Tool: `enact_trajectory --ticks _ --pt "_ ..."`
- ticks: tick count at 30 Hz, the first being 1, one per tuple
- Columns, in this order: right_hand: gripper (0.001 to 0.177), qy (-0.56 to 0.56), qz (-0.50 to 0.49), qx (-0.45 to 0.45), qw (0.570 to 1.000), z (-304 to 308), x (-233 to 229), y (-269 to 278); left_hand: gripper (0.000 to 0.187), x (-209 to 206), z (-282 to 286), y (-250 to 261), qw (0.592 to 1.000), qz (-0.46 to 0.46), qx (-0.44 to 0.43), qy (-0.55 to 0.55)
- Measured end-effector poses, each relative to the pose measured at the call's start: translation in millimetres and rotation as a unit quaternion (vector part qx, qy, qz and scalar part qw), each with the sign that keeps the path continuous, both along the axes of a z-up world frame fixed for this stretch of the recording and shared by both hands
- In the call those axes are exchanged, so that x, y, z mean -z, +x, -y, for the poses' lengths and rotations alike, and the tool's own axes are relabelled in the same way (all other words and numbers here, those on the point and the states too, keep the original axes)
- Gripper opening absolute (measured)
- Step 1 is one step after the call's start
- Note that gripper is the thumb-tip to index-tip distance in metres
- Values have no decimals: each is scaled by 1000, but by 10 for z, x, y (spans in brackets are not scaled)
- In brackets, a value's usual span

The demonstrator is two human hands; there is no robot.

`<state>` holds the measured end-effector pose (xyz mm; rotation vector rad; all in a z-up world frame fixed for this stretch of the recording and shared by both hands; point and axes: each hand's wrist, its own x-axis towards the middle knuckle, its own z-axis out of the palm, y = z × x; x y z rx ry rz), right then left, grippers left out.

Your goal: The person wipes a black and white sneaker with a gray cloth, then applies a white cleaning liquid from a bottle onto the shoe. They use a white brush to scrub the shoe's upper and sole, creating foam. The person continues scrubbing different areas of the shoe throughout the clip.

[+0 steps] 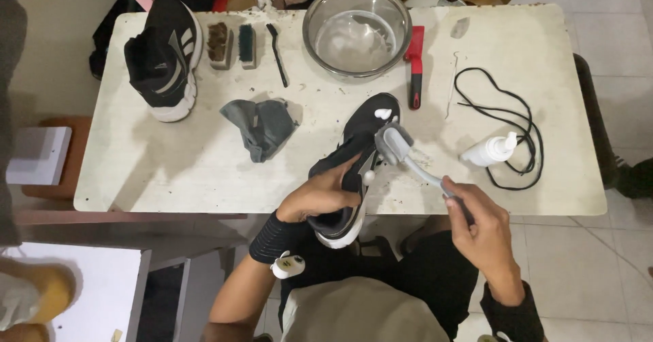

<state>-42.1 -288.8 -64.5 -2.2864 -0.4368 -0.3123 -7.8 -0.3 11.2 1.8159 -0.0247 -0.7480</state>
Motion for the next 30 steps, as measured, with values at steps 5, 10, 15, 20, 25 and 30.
enact_trajectory --ticks 5,10,15,20,25,30 --pt "21 -42 62 25 997 12 -122 281 92 25 49 -25 998 -6 41 40" --pt "20 -55 36 8 998 -109 -440 232 94 72 109 19 993 -5 81 81" --pt "19 -138 52 21 989 27 -568 248 91 -97 173 21 991 13 99 92" --pt "18 -141 61 8 988 -72 -482 246 94 204 126 6 990 3 95 104" --pt "34 -106 -25 -47 993 201 -462 199 90 523 84 -31 990 67 92 80" --pt "19 -97 46 1 994 38 -310 190 92 226 62 -42 991 19 76 108"
